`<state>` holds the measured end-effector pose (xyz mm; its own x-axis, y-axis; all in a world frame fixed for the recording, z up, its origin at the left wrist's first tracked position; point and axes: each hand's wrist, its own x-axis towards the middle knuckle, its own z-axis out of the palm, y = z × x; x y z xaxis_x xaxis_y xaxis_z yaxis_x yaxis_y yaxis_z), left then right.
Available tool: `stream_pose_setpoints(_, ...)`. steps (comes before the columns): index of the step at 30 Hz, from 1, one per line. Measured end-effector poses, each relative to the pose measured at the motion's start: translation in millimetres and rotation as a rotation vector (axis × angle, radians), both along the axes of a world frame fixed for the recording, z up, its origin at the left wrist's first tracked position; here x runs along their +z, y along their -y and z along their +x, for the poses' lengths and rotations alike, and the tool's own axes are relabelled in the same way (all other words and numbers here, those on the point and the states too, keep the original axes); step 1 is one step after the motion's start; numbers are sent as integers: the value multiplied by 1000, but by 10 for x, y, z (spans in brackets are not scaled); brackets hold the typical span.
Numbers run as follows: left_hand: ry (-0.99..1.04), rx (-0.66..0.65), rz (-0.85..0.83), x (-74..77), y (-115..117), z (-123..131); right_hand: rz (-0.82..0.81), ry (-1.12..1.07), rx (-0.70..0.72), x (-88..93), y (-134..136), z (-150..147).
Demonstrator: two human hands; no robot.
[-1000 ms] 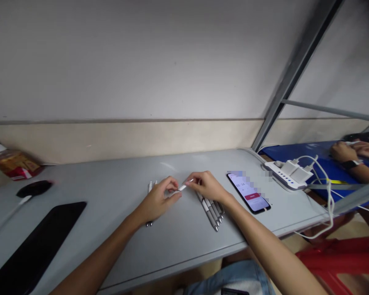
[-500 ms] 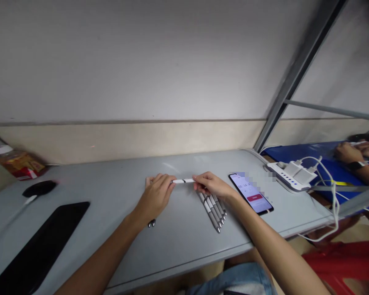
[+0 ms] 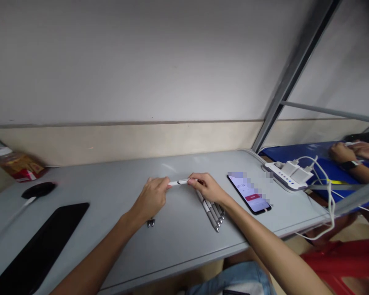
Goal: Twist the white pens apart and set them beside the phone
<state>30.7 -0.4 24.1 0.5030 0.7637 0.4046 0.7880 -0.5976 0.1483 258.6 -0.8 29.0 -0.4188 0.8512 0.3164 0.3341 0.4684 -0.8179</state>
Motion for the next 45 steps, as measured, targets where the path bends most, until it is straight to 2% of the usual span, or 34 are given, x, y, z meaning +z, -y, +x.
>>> stream_pose_setpoints(3,37,-24,-79,-10,-11,-17,78,42,-35,12,10,-7)
stream_pose_setpoints(5,49,-61,-107,-18,-19,-13,23,3,-62,11,3,-6)
stream_pose_setpoints(8,25,-81,-53,-18,-31,5,-210,-118,-35,-1,-29,12)
stream_pose_setpoints(12,-86,-30,101,19,-15,21,-593,-308,95,-21,-65,53)
stream_pose_setpoints(14,-104,-21,130,34,0,19,-655,-325,140,-29,-65,61)
stream_pose_setpoints(16,-63,-15,118,29,2,6,-558,-261,142,-32,-51,52)
stream_pose_setpoints(21,131,-12,-106,-66,-80,-59,85,42,-27,-21,-13,-12)
stream_pose_setpoints(23,170,-17,-144,-102,-115,-69,191,66,-49,-20,-14,-26)
stream_pose_setpoints(25,154,10,-139,-118,-124,-59,187,56,-64,-26,-24,-24)
stream_pose_setpoints(29,108,29,-119,-98,-65,-12,80,115,-123,-38,-52,11)
stream_pose_setpoints(34,72,40,-117,-58,-2,12,124,4,-112,-63,-90,50)
stream_pose_setpoints(38,67,35,-133,-47,5,21,-34,41,-102,-97,-100,64)
stream_pose_setpoints(42,81,39,-127,-45,10,26,49,-42,-101,-107,-96,60)
stream_pose_setpoints(45,82,32,-132,-41,9,20,0,-50,-108,-110,-99,53)
